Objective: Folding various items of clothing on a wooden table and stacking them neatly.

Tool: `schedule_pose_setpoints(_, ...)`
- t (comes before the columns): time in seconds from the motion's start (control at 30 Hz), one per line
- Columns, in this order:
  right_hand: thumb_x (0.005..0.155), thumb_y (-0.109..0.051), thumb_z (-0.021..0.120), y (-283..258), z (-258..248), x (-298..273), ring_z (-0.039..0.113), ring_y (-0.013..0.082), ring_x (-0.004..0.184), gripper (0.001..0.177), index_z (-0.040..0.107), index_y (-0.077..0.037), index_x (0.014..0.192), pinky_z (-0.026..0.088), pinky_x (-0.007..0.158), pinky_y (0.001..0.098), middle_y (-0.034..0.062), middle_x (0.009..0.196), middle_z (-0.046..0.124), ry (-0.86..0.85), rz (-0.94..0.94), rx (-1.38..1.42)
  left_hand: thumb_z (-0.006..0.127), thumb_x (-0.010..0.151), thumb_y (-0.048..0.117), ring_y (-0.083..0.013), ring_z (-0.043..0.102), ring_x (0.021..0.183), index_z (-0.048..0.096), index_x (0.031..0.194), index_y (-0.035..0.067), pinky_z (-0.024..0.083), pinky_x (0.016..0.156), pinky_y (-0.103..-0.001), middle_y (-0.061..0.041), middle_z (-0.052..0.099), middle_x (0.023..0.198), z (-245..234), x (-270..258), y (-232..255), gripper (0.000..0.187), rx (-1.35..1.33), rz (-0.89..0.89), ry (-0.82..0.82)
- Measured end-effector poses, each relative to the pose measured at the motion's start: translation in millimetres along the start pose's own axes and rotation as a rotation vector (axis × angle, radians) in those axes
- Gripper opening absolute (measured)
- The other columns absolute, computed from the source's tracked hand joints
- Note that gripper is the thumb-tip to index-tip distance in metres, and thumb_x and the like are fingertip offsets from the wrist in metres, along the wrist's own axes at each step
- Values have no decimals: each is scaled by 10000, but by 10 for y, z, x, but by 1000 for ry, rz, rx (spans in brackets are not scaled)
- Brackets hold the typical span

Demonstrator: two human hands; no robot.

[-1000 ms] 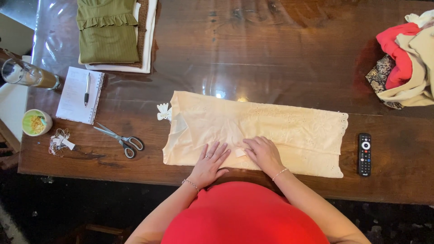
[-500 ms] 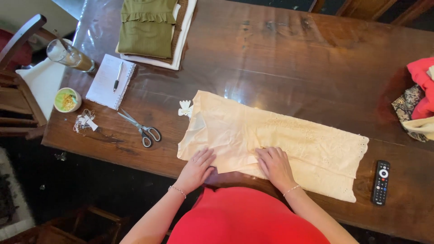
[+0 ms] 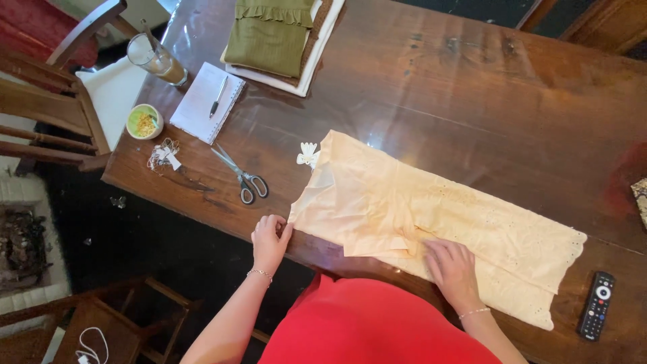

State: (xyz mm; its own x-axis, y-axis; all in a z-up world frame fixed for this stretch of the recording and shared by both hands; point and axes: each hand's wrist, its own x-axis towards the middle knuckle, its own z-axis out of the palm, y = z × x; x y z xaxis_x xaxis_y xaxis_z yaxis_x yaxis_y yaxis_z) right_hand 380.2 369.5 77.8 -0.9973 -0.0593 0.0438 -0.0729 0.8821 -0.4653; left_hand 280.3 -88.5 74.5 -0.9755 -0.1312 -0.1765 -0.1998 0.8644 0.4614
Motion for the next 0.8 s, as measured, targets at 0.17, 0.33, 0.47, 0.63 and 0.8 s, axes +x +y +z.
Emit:
schedule_pose_setpoints(0.17,1056,-329,566,571,-191,-466,585,277,1191,370,727,-197,1361,426,1030,428,37,1247,705,34,356,-6,680,953,523,-256,631,1060,740,1028,239,431,947,-512,14,623,993,177,99,30,300,57,-54,-95)
schedule_pose_setpoints(0.33,1036,-304,617,1161,-264,-1073,562,376,1219,420,691,-31,1346,397,1124,480,174,1251,670,282,629,-78,642,929,553,-249,653,1083,796,949,247,432,964,-510,6,648,964,201,221,36,343,89,-95,-195)
schedule_pose_setpoints(0.47,952,-368,771,1372,-329,-1303,569,391,1125,504,637,24,1239,427,1050,494,202,1169,627,443,915,-9,615,950,620,-290,665,1062,731,822,222,447,961,-538,-16,636,964,166,295,-54,434,254,-110,-233)
schedule_pose_setpoints(0.63,896,-498,795,1279,-569,-1141,569,391,1190,689,611,1,1334,450,1048,498,211,1261,603,414,1131,79,680,897,362,-372,609,1208,657,1088,190,425,1015,-605,-80,670,1148,355,341,112,258,431,106,-77)
schedule_pose_setpoints(0.8,888,-586,755,1108,-959,-728,682,333,1134,769,554,-70,1422,530,935,508,104,1206,696,195,1330,233,579,981,208,-320,609,1241,655,1287,174,411,1078,-554,-65,650,1298,862,279,1307,317,262,724,-218)
